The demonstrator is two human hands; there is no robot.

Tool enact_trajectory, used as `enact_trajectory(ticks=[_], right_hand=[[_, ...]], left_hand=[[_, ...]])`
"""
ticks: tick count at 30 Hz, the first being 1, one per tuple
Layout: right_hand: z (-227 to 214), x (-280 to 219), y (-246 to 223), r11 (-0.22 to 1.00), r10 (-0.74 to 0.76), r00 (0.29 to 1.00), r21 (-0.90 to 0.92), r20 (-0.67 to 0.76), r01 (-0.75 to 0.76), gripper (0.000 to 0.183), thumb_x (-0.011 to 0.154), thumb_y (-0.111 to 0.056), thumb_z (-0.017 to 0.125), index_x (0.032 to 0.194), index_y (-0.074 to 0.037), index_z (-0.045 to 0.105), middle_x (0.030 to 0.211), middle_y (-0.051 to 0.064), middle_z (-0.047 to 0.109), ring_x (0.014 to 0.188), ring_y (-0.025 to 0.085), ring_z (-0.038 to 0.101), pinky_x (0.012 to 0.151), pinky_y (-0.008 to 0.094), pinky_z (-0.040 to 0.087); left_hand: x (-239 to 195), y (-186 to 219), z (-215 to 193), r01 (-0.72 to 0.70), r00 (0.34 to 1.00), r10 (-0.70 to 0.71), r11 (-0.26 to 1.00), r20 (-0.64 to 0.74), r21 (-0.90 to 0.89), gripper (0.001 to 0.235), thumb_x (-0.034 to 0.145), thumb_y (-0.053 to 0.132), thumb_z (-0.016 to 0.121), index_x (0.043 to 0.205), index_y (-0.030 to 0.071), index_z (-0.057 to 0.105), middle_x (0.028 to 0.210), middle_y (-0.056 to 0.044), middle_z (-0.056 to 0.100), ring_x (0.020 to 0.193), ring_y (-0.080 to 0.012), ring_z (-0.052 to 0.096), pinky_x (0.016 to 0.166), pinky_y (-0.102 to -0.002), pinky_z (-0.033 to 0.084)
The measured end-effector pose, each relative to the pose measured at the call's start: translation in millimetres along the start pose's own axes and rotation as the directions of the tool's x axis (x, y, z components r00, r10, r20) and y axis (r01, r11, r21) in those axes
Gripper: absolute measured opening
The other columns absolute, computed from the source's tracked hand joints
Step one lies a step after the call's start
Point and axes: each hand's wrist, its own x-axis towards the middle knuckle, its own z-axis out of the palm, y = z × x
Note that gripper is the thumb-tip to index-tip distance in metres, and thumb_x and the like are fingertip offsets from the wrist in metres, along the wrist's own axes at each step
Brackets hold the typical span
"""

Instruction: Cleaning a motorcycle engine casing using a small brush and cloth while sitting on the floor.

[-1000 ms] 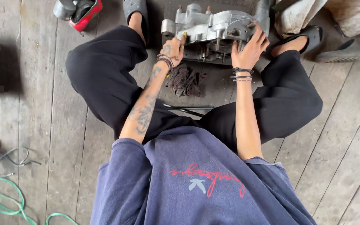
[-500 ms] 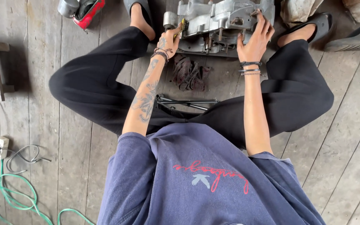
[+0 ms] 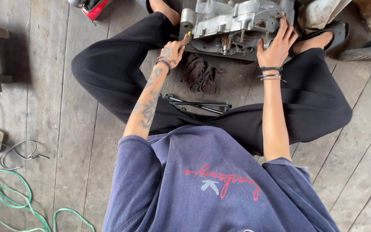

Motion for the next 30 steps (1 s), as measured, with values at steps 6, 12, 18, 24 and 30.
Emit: enact_trajectory(ticks=[6, 12, 18, 24, 30], right_hand=[[2.7, 1.0, -2.6, 0.999, 0.000, 1.000, -0.036, -0.031, -0.001, 0.094, 0.074, -0.004, 0.085, 0.151, -0.012, 0.032, 0.138, 0.018, 0.050, 0.115, 0.042, 0.050, 0.097, 0.049, 0.054], [0.6, 0.0, -16.6, 0.998, 0.053, 0.997, -0.043, -0.055, -0.056, 0.089, 0.073, -0.002, 0.080, 0.148, -0.012, 0.033, 0.135, 0.017, 0.050, 0.114, 0.041, 0.048, 0.092, 0.047, 0.058], [15.2, 0.0, 2.0, 0.989, 0.072, 0.996, -0.126, -0.046, -0.078, 0.090, 0.073, -0.006, 0.084, 0.147, -0.012, 0.032, 0.136, 0.018, 0.046, 0.117, 0.041, 0.046, 0.089, 0.048, 0.062], [3.1, -9.2, 3.0, 0.987, -0.004, 0.999, 0.158, -0.035, 0.010, 0.087, 0.086, -0.019, 0.083, 0.154, -0.011, 0.031, 0.150, 0.019, 0.040, 0.136, 0.043, 0.040, 0.114, 0.054, 0.042], [-7.1, -89.2, -90.2, 0.806, 0.311, 0.912, 0.583, -0.268, -0.103, 0.037, 0.093, 0.001, 0.060, 0.128, -0.004, 0.050, 0.124, 0.012, 0.059, 0.109, 0.026, 0.062, 0.097, 0.036, 0.053]], left_hand=[[8.3, -49.6, 62.4, 0.065, 0.977, -0.119, 0.956, -0.177, -0.285, 0.041, 0.093, 0.000, 0.060, 0.132, 0.010, 0.068, 0.087, -0.010, 0.072, 0.071, -0.0225, 0.066, 0.067, -0.036, 0.054], [-8.0, -43.6, 79.5, 0.094, 0.946, -0.235, 0.858, -0.225, -0.504, 0.038, 0.092, 0.000, 0.061, 0.129, 0.005, 0.068, 0.105, -0.011, 0.080, 0.085, -0.0188, 0.074, 0.079, -0.031, 0.057], [9.4, -13.1, 53.0, 0.296, 0.941, -0.321, 0.933, -0.103, -0.206, 0.038, 0.095, 0.016, 0.060, 0.132, 0.022, 0.068, 0.077, -0.007, 0.073, 0.064, -0.0288, 0.068, 0.063, -0.043, 0.054], [-25.0, -1.4, 21.9, 0.290, 0.955, -0.296, 0.936, 0.001, -0.199, 0.042, 0.093, 0.016, 0.059, 0.134, 0.022, 0.066, 0.099, -0.010, 0.078, 0.083, -0.0306, 0.074, 0.073, -0.042, 0.057], [-36.8, 18.6, 57.1, 0.138, 0.934, -0.346, 0.568, -0.084, -0.811, 0.052, 0.096, 0.005, 0.049, 0.148, 0.010, 0.047, 0.077, -0.007, 0.077, 0.063, -0.0139, 0.073, 0.054, -0.022, 0.055]])
